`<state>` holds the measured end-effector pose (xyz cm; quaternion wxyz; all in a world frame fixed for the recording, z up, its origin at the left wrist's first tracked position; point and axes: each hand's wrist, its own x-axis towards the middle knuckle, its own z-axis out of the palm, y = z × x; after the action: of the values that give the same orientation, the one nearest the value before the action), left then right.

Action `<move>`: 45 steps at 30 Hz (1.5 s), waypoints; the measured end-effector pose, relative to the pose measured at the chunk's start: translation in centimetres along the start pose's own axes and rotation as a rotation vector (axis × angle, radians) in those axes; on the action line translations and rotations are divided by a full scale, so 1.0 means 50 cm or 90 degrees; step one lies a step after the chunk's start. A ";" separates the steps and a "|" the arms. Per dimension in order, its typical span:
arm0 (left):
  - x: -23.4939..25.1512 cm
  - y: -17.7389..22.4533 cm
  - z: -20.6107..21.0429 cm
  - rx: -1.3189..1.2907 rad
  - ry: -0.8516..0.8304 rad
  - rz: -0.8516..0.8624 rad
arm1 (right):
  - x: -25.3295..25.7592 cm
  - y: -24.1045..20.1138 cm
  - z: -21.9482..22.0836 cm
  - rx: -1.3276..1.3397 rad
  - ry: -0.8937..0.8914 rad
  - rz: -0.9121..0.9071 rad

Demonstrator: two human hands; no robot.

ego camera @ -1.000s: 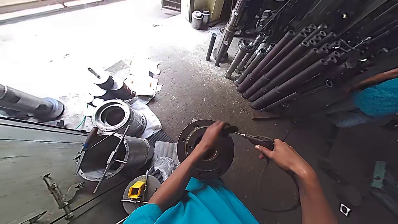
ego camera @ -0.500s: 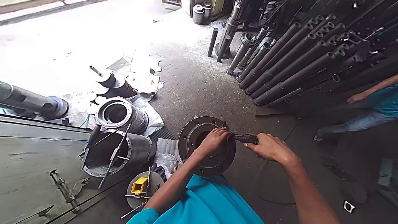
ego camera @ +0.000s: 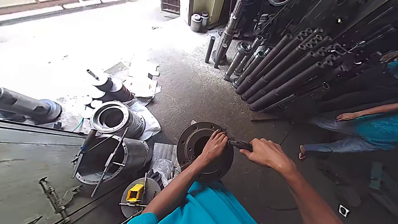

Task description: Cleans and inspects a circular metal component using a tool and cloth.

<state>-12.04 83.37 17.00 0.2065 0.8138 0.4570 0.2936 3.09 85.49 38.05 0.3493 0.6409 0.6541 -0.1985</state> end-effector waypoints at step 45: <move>-0.055 0.005 -0.020 -0.081 0.029 0.006 | -0.007 -0.022 0.023 0.005 -0.007 -0.009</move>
<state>-13.68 80.95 17.11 0.2462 0.7939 0.4384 0.3419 2.21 84.33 37.32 0.3491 0.6362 0.6560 -0.2073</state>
